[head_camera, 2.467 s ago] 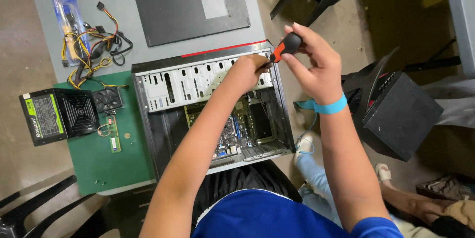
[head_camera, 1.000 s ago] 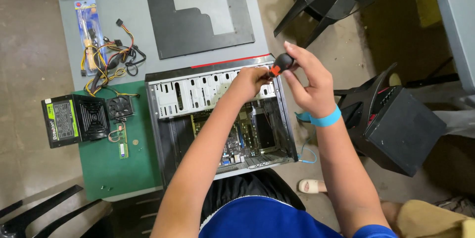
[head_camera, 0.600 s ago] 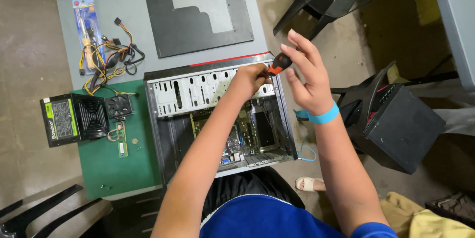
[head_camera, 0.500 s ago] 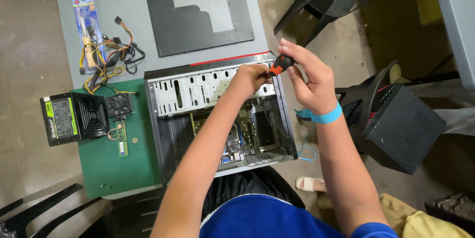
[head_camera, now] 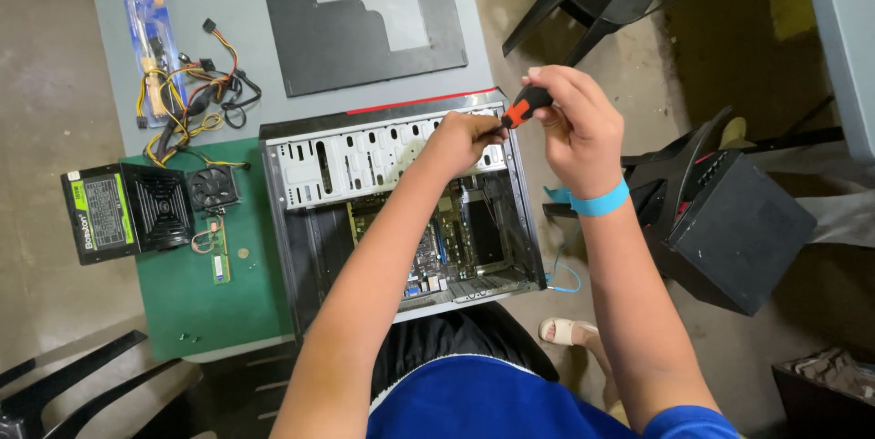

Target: Repairing a desktop computer by unscrewing components and adjusting parts on the motherboard.

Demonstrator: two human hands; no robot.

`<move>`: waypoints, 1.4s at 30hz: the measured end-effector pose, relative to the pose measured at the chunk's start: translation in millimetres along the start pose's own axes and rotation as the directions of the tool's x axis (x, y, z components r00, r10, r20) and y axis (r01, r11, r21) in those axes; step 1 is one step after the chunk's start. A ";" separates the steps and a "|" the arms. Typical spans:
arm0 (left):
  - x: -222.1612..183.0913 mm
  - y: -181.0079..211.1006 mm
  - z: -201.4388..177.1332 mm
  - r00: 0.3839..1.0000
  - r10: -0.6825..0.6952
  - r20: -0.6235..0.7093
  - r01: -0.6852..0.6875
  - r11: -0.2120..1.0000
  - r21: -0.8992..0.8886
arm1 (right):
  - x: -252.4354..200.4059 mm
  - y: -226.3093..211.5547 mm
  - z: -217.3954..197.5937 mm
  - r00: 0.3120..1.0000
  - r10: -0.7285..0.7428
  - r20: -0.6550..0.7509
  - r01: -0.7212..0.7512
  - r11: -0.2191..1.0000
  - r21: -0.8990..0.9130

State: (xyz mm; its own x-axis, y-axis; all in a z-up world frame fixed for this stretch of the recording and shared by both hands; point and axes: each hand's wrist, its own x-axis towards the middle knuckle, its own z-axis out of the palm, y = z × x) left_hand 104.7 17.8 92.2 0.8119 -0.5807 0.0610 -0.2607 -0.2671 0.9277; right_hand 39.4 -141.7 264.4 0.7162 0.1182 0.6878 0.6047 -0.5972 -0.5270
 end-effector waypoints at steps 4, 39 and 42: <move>-1.5 5.4 -1.1 1.000 -0.003 0.013 0.003 0.999 -0.036 | -5.1 -0.3 2.3 0.999 -0.016 -0.046 0.015 0.999 -0.036; -7.3 46.0 -9.3 0.983 0.177 -0.044 -0.176 0.984 0.039 | -25.0 -32.4 -28.5 0.988 0.020 -0.152 -0.025 0.999 -0.036; -27.6 88.5 -32.3 0.985 0.156 0.072 -0.160 0.986 0.052 | -20.0 -44.8 -39.9 0.987 0.051 -0.153 -0.034 0.993 0.110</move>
State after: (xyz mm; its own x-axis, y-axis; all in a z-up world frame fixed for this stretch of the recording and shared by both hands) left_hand 76.1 35.1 184.6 0.7218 -0.6687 0.1782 -0.4138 -0.2107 0.8856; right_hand -15.9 -149.0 294.1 0.6842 -0.0348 0.7284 0.6148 -0.5098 -0.6018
